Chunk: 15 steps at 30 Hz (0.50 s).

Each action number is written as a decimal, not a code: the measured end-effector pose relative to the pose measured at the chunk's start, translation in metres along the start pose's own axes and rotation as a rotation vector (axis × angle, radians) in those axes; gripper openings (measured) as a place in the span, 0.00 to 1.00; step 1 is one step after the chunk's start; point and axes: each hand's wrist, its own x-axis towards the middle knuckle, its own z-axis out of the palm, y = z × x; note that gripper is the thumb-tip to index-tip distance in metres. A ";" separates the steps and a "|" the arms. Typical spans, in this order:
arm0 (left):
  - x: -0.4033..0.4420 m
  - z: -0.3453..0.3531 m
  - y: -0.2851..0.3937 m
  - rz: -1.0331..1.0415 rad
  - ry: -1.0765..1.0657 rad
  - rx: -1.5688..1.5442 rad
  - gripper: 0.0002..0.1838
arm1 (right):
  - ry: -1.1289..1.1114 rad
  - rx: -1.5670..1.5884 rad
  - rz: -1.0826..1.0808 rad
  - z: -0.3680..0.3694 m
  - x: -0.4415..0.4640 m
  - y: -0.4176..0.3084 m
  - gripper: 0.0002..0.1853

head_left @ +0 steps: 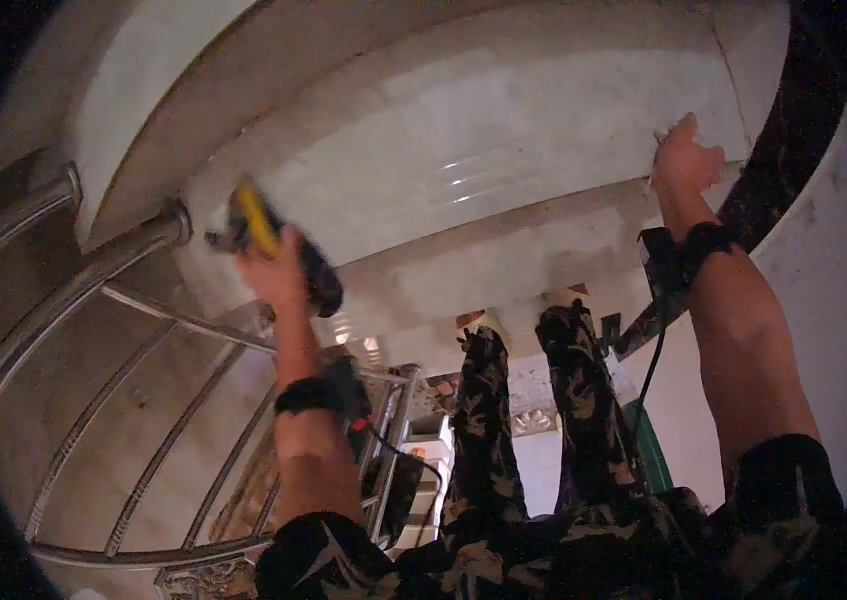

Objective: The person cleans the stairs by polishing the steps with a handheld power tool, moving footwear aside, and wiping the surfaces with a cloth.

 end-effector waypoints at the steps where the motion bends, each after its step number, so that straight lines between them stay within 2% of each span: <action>1: -0.019 0.013 0.041 0.009 -0.121 0.040 0.32 | 0.015 0.011 0.019 -0.004 0.001 -0.005 0.45; 2: -0.049 0.032 0.086 0.107 0.071 0.146 0.30 | 0.028 0.021 0.039 -0.009 0.002 -0.007 0.44; 3: -0.074 0.050 0.128 0.266 0.030 0.292 0.28 | 0.053 0.000 0.024 -0.011 0.009 -0.003 0.44; 4: -0.080 0.053 0.156 0.402 0.026 0.247 0.27 | 0.031 -0.001 0.009 0.000 0.000 -0.001 0.44; 5: -0.101 0.055 0.190 0.445 -0.114 0.200 0.25 | 0.042 -0.037 -0.025 -0.001 0.000 0.004 0.44; 7: -0.130 0.080 0.233 0.711 -0.303 0.105 0.24 | 0.068 -0.028 -0.046 0.005 0.001 0.001 0.44; 8: -0.142 0.076 0.252 0.864 -0.471 0.151 0.23 | 0.088 -0.019 -0.063 0.007 0.000 0.000 0.44; 10: -0.185 0.113 0.253 1.140 -0.225 0.041 0.21 | 0.078 -0.012 -0.055 0.007 0.000 0.000 0.43; 11: -0.197 0.117 0.237 1.142 -0.231 0.041 0.21 | 0.066 -0.015 -0.052 0.006 -0.001 0.002 0.43; 13: -0.220 0.111 0.211 1.163 -0.476 -0.081 0.12 | 0.067 -0.033 -0.058 0.009 0.000 0.001 0.42; 15: -0.204 0.088 0.178 0.984 -0.581 -0.243 0.18 | 0.070 -0.056 -0.069 0.012 0.000 -0.002 0.42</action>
